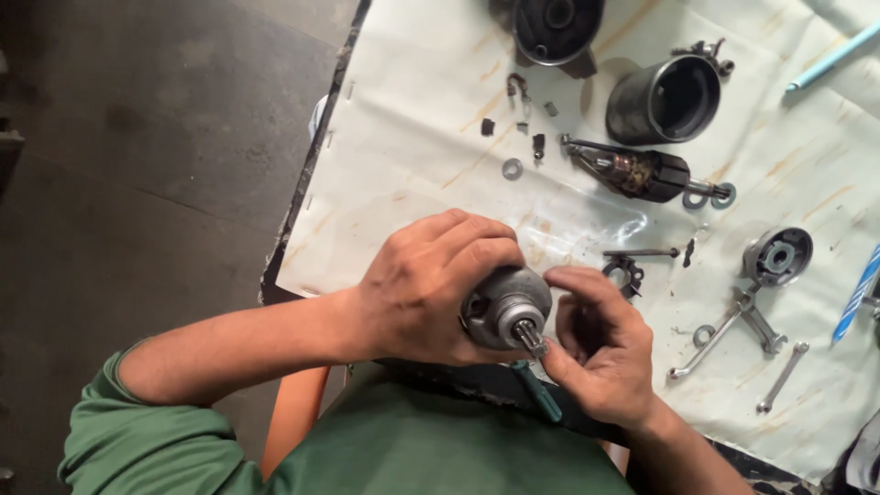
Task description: The person is assembling and disassembling components of an electric motor on a workshop workbench.
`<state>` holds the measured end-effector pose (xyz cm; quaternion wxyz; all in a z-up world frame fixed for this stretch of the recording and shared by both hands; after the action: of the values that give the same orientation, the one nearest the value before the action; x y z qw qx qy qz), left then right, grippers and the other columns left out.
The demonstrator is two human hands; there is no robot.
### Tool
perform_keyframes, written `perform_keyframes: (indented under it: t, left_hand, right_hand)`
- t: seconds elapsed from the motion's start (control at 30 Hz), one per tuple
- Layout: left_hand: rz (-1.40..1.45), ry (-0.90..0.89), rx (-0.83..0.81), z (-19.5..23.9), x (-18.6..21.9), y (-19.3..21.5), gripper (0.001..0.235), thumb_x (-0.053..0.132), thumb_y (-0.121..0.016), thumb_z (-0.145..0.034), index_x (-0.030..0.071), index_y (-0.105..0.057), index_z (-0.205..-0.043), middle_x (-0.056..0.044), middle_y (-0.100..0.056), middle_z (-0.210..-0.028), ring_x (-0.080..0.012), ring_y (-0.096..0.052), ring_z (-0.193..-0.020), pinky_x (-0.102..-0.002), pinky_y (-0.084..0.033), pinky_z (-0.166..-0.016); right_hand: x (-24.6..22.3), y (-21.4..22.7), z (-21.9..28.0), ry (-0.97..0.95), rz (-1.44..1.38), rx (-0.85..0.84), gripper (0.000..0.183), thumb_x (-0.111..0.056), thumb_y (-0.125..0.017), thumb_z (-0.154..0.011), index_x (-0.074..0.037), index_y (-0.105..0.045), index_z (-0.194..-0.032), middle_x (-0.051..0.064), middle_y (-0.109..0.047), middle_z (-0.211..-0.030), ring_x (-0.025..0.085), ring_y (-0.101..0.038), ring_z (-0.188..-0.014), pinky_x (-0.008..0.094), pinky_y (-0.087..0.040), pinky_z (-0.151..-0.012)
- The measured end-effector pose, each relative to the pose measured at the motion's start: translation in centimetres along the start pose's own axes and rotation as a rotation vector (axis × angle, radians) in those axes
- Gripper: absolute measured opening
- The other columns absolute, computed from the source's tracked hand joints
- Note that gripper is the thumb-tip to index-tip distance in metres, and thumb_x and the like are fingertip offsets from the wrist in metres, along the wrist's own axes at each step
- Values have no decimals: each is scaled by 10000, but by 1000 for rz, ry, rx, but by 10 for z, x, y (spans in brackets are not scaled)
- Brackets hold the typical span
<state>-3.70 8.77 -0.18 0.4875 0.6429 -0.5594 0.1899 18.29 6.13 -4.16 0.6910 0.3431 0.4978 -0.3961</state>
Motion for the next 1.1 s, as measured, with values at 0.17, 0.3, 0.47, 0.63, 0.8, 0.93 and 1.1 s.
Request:
perform_keyframes:
  t: [0.17,0.3,0.47,0.63,0.8,0.93,1.1]
  left_hand:
    - [70,41,-18,4,-8,9,725,473,-922,-769,50,-589,-1254,-144,-631,-1220,-333,-665,-1083,-430,-572,-941]
    - [187,63,-92,11,-16,13,757,409,-910,-766,69,-589,-1360,-160,-598,-1314,-343,-628,-1178,-434,-565,-1008]
    - [217,109,-70,17,-21,18,713,389,-916,-743,107,-636,-1335,-132,-610,-1316,-335,-611,-1212,-444,-557,-1035]
    - [158,163,44,27,-17,16,689,413,-925,-743,121,-660,-1308,-95,-616,-1296,-330,-597,-1231,-461,-531,-1056]
    - [89,238,120,33,-15,15,686,440,-910,-770,120,-626,-1307,-84,-609,-1289,-289,-603,-1199,-425,-486,-1038]
    - [103,299,148,25,-18,10,687,448,-906,-752,106,-601,-1263,-106,-607,-1289,-303,-613,-1209,-442,-467,-1038]
    - [176,353,103,10,-39,6,728,480,-898,-731,23,-566,-1191,-142,-616,-1192,-322,-634,-1127,-470,-494,-1015]
  right_hand:
    - [-28,-23,-31,213,454,13,730,-143,-870,-695,21,-577,-1344,180,-634,-1354,173,-602,-895,293,-508,-768]
    - [-30,-37,-44,281,463,-48,765,-196,-893,-729,40,-545,-1369,185,-640,-1371,270,-717,-1178,341,-597,-984]
    - [-21,-39,-47,280,501,-38,659,-196,-871,-795,51,-604,-1344,186,-718,-1266,253,-769,-1075,340,-629,-926]
    - [-17,-42,-43,358,562,3,754,-307,-878,-782,101,-577,-1341,228,-705,-1245,274,-757,-1081,362,-620,-934]
    - [-11,-38,-37,429,626,141,827,-437,-885,-750,80,-571,-1314,251,-684,-1270,301,-739,-1142,381,-606,-989]
    - [-7,-34,-40,374,540,89,742,-387,-849,-804,58,-587,-1336,227,-684,-1313,282,-730,-1183,349,-587,-986]
    - [-1,-21,-52,111,336,41,639,-356,-836,-807,24,-629,-1277,107,-736,-1134,150,-725,-993,309,-593,-923]
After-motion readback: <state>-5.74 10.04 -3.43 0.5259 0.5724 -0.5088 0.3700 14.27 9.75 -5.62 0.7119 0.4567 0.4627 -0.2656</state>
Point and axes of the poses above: each hand's wrist, its own z-axis away from the middle knuckle, its own y-axis out of the back of the hand, x = y × z, the point moved 6 cm from there along -z, towards the middle knuckle
